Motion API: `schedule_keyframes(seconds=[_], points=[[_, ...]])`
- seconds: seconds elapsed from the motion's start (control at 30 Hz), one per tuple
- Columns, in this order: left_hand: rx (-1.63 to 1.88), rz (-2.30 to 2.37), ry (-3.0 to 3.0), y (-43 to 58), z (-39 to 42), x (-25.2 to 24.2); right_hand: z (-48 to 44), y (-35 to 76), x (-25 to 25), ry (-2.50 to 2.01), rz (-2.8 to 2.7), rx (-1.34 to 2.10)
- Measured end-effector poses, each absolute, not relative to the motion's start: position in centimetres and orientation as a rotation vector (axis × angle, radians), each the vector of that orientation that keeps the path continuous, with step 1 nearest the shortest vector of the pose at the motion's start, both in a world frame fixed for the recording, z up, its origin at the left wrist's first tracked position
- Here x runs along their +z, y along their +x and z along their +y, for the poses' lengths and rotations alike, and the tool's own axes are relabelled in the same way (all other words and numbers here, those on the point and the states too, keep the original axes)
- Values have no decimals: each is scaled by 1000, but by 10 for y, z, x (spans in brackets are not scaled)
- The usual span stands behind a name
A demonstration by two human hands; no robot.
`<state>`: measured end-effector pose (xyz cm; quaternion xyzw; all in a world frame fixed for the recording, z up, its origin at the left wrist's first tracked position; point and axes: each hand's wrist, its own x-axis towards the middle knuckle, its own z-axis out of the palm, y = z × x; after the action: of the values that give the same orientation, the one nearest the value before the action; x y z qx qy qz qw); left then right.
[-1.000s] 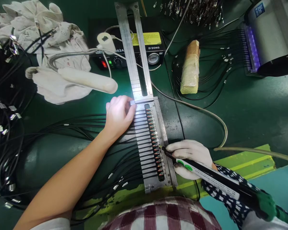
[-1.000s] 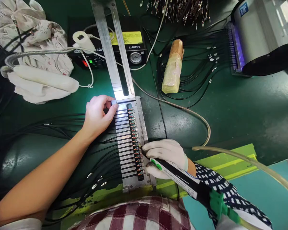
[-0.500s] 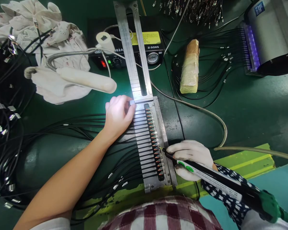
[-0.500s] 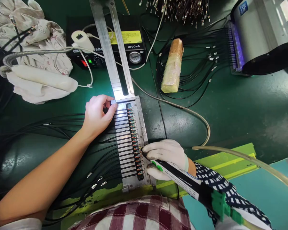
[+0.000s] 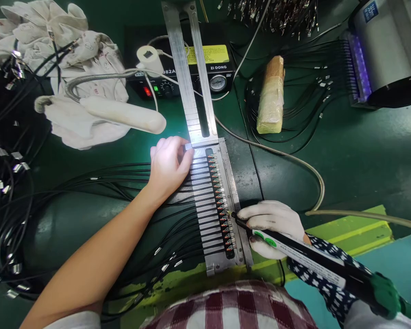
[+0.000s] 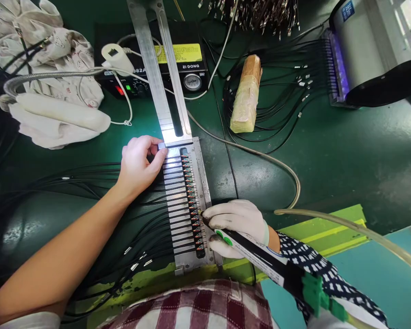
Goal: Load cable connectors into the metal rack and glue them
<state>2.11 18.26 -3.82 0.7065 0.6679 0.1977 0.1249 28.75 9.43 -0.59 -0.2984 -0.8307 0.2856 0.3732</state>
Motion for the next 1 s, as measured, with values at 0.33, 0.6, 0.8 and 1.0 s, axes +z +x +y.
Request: schedule_keyframes(seconds=[0.33, 0.6, 0.8, 1.0], points=[[579, 1939, 2061, 21, 183, -38, 95, 286, -7, -786, -2108, 730], [572, 1948, 2044, 22, 182, -37, 97, 285, -9, -760, -2066, 719], [582, 1942, 2038, 22, 183, -37, 92, 288, 0, -743, -2108, 659], [573, 1948, 2035, 23, 182, -36, 84, 288, 0, -770, -2127, 696]])
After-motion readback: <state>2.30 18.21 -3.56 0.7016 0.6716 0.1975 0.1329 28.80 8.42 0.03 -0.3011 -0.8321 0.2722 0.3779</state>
